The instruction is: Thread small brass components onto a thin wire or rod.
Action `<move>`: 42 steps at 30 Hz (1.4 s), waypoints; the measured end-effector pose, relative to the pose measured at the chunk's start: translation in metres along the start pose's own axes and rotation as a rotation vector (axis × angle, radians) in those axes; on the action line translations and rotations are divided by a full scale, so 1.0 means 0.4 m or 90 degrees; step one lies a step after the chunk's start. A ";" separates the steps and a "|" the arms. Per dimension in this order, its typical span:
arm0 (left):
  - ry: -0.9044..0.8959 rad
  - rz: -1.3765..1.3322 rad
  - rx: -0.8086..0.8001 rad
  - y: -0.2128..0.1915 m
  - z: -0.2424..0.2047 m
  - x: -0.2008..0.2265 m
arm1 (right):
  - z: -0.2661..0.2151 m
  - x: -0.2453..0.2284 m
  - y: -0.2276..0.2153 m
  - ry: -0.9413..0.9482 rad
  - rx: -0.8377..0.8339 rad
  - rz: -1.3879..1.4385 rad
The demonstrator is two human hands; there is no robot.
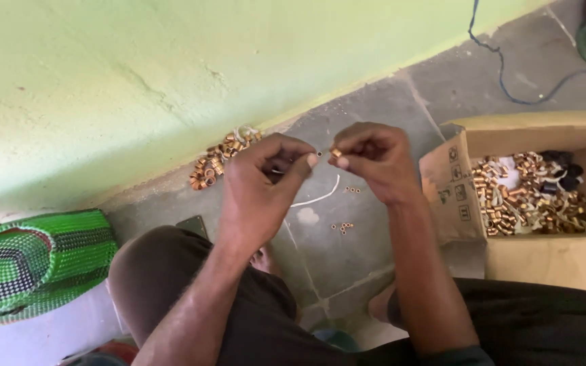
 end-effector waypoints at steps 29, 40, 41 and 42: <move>-0.003 -0.468 -0.214 0.056 -0.050 -0.014 | -0.090 -0.296 0.237 -0.220 0.009 -0.416; 0.007 -0.421 -0.234 0.064 -0.050 -0.005 | -0.093 -0.316 0.241 -0.250 0.011 -0.446; 0.002 -0.421 -0.237 0.066 -0.049 -0.004 | -0.091 -0.321 0.244 -0.241 0.014 -0.487; -0.003 -0.420 -0.239 0.067 -0.048 -0.004 | -0.089 -0.325 0.247 -0.232 0.017 -0.527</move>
Point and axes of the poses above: each hand's wrist, its own z-axis towards the middle knuckle, its own y-axis out of the palm, x = y × z, the point moved 8 cm from there along z, towards the middle knuckle, and after that the axes turned 10 degrees about -x, right-handed, at the moved point
